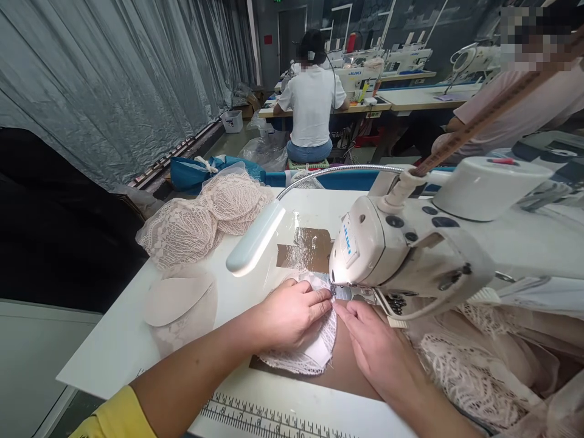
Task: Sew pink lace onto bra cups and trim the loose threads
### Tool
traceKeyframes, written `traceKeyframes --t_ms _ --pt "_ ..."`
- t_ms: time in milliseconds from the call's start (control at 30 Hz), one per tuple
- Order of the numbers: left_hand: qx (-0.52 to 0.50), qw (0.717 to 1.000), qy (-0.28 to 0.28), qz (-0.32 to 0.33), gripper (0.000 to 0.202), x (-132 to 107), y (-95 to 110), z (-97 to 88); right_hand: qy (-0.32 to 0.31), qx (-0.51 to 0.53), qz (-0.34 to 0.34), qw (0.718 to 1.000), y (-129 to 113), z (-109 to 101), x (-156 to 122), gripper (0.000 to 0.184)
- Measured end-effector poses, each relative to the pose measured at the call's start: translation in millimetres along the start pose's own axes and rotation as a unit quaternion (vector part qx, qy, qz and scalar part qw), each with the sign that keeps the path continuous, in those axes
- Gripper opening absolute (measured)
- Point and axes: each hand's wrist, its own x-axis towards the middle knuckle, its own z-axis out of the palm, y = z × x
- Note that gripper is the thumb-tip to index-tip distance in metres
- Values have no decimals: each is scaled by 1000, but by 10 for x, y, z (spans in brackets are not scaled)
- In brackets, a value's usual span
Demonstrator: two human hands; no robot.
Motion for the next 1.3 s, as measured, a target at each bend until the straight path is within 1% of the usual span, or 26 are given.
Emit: traceKeyframes --t_ms 133,267,433,633,800,933,1000,1300 --pt "2 1000 -1 -2 40 6 -25 20 13 -26 3 1000 -17 26 1 45" --pt "3 1000 -3 11 42 8 -53 18 22 -42 8 999 -16 40 -6 44" --pt "9 1000 7 22 39 32 -79 24 16 -58 -2 998 -12 42 1 46" --pt "4 999 21 25 36 49 -112 92 12 -65 0 998 -18 71 -10 45" --pt "-7 999 36 24 33 52 -119 102 9 -39 17 999 -1 91 -30 46" --pt "-26 999 37 24 34 54 -133 87 -8 18 6 1000 42 59 -36 44" --pt "-33 999 34 23 34 58 -140 80 -1 38 11 999 57 45 -33 43" --pt "-49 998 35 -6 33 66 -153 54 -12 52 -6 999 37 -4 30 42"
